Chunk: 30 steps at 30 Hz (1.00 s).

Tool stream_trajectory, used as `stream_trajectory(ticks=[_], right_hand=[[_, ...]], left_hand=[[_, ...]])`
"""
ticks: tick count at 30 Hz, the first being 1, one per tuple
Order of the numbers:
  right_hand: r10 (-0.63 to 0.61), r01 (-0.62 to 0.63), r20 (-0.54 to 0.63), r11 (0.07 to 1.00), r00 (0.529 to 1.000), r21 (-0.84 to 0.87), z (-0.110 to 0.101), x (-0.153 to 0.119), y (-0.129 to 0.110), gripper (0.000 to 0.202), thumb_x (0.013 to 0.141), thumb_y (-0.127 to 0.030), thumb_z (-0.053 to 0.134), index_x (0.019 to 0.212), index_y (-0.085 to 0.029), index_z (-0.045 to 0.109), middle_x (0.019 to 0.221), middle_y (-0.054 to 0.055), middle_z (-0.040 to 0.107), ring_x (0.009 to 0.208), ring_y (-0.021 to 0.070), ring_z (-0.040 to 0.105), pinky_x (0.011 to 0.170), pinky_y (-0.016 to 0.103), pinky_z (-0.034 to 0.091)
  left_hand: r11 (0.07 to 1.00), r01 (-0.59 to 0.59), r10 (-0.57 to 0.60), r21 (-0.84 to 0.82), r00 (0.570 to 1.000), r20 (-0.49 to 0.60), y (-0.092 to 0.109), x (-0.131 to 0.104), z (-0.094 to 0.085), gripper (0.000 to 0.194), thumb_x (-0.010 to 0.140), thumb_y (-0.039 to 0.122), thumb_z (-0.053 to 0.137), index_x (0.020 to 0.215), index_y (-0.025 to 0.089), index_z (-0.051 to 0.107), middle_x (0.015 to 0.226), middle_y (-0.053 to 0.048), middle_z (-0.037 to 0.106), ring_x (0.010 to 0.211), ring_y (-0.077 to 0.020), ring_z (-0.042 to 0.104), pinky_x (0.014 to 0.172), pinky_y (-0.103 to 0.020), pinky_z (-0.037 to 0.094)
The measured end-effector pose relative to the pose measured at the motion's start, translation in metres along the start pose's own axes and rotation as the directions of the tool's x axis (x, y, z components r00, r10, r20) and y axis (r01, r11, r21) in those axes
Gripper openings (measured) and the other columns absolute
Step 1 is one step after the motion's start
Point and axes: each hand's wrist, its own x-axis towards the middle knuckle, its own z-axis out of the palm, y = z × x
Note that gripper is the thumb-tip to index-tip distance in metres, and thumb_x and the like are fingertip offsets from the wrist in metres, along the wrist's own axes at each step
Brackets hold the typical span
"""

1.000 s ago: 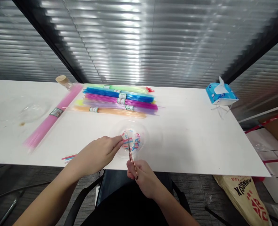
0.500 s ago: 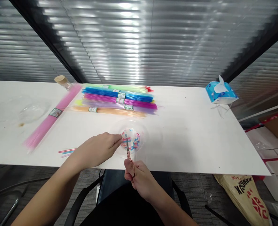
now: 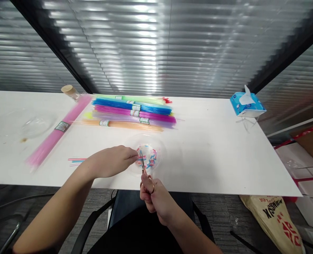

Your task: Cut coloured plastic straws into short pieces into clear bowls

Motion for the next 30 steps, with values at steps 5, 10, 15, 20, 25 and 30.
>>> stream_trajectory(ticks=[5, 10, 15, 20, 25, 30], right_hand=[[0.010, -0.010, 0.007, 1.000, 1.000, -0.013, 0.000, 0.001, 0.002, 0.061, 0.083, -0.069, 0.049, 0.054, -0.018, 0.034, 0.047, -0.009, 0.023, 0.036, 0.0011, 0.009, 0.035, 0.021, 0.004], [0.032, -0.033, 0.009, 0.999, 0.999, 0.030, 0.002, 0.002, -0.001, 0.063, 0.082, -0.073, 0.044, 0.054, -0.018, 0.032, 0.049, -0.009, 0.022, 0.038, 0.0015, 0.008, 0.035, 0.020, 0.003], [0.002, -0.002, 0.007, 1.000, 1.000, -0.008, 0.000, 0.002, 0.004, 0.062, 0.082, -0.072, 0.048, 0.053, -0.018, 0.033, 0.045, -0.010, 0.020, 0.036, 0.0012, 0.010, 0.034, 0.020, 0.005], [0.032, -0.032, 0.015, 0.999, 0.999, 0.000, 0.000, 0.001, 0.003, 0.063, 0.080, -0.074, 0.047, 0.053, -0.019, 0.032, 0.045, -0.011, 0.019, 0.035, 0.0011, 0.009, 0.034, 0.020, 0.005], [0.069, -0.070, 0.025, 0.994, 0.997, 0.078, 0.002, -0.004, -0.003, 0.066, 0.076, -0.079, 0.043, 0.054, -0.018, 0.032, 0.046, -0.010, 0.018, 0.035, 0.0012, 0.008, 0.035, 0.021, 0.002], [0.037, -0.039, 0.056, 0.999, 0.998, 0.022, 0.005, -0.011, -0.001, 0.065, 0.076, -0.079, 0.045, 0.057, -0.018, 0.030, 0.053, -0.008, 0.027, 0.038, 0.0007, 0.009, 0.037, 0.021, 0.001]], left_hand=[[1.000, -0.023, 0.023, -0.007, 0.999, 0.034, -0.002, 0.004, -0.004, 0.041, 0.094, 0.031, 0.027, 0.081, 0.017, 0.062, 0.092, -0.007, 0.068, 0.077, -0.0190, 0.062, 0.062, -0.028, 0.040], [0.994, -0.056, 0.064, -0.094, 0.995, 0.079, 0.001, 0.006, -0.009, 0.041, 0.094, 0.031, 0.028, 0.082, 0.016, 0.064, 0.086, -0.006, 0.069, 0.071, -0.0166, 0.060, 0.063, -0.027, 0.039], [0.986, -0.064, 0.075, -0.155, 0.995, 0.066, 0.000, 0.005, -0.013, 0.040, 0.094, 0.032, 0.030, 0.078, 0.016, 0.064, 0.081, -0.005, 0.068, 0.068, -0.0158, 0.058, 0.062, -0.027, 0.038], [0.976, -0.081, 0.095, -0.202, 0.994, 0.062, 0.001, 0.005, -0.014, 0.036, 0.092, 0.029, 0.034, 0.072, 0.016, 0.061, 0.075, -0.003, 0.066, 0.064, -0.0137, 0.056, 0.060, -0.025, 0.036], [0.985, -0.068, 0.073, -0.161, 0.997, 0.027, -0.003, 0.006, -0.010, 0.035, 0.092, 0.028, 0.032, 0.071, 0.016, 0.057, 0.080, -0.004, 0.065, 0.069, -0.0146, 0.057, 0.062, -0.026, 0.037], [0.993, -0.008, -0.002, -0.114, 0.996, -0.091, -0.005, 0.002, -0.003, 0.042, 0.096, 0.035, 0.026, 0.071, 0.016, 0.054, 0.077, -0.007, 0.064, 0.070, -0.0174, 0.057, 0.065, -0.028, 0.038]])
